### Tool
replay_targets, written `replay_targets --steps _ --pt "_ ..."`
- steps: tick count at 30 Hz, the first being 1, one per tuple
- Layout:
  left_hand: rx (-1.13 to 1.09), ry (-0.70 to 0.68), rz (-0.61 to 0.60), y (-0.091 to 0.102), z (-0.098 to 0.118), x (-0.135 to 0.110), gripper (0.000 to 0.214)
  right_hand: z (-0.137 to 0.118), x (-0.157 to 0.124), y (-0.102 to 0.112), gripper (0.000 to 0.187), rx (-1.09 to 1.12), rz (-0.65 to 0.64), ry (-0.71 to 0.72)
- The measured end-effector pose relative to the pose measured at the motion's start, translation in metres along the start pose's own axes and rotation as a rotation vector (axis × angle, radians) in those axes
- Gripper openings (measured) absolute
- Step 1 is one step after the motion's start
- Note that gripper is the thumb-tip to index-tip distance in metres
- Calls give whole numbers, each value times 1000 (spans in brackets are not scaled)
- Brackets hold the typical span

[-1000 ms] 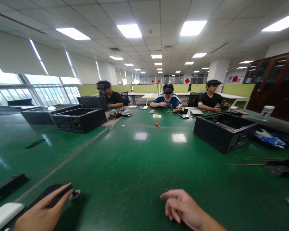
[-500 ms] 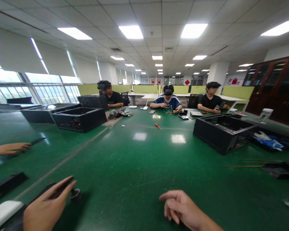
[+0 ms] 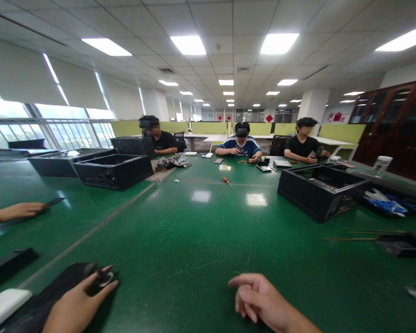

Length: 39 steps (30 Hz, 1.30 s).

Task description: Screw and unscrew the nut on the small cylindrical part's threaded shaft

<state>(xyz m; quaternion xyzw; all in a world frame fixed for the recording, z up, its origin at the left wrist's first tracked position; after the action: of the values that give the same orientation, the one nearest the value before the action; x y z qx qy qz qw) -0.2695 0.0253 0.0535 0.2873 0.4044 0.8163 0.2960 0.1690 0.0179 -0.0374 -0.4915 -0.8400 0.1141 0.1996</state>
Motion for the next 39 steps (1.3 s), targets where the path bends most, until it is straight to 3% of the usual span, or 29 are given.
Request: replay_targets --steps 2,4,8,12,16,21,27,34,39 --pt "1 -12 -73 -8 5 -3 33 1 1 0 53 -2 -1 11" --pt "-79 -66 -123 -12 23 -12 44 3 1 0 55 0 -1 25" --pt "-312 -240 -327 -33 91 -54 64 5 2 5 64 -19 31 29" --pt "-393 -395 -570 -68 164 -122 37 -8 -1 19 59 -238 138 60" --pt "-406 -550 -677 -90 208 -182 28 -28 -6 25 52 -520 209 172" --pt "-481 -702 -752 -101 214 -211 33 -26 -7 21 47 -668 201 158" --pt "-480 -721 -705 -106 195 -205 41 -29 -5 16 29 -869 183 110" --pt "-590 -869 -723 -96 203 -217 27 -38 -3 6 12 -945 120 152" --pt "-589 -902 -718 -97 203 -219 30 -38 -2 6 18 -949 88 157"
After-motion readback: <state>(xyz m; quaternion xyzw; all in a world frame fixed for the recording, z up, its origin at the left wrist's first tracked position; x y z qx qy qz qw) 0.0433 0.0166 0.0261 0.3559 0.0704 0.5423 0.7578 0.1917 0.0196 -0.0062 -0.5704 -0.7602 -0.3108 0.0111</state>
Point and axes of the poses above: each hand's wrist, its own x-axis towards the middle knuckle, its own y-axis out of the back of the hand, z = x × y, the point moved 7 cm from there along x, towards the middle knuckle, and after that the axes turned 12 degrees about y, right-handed, at the moved point
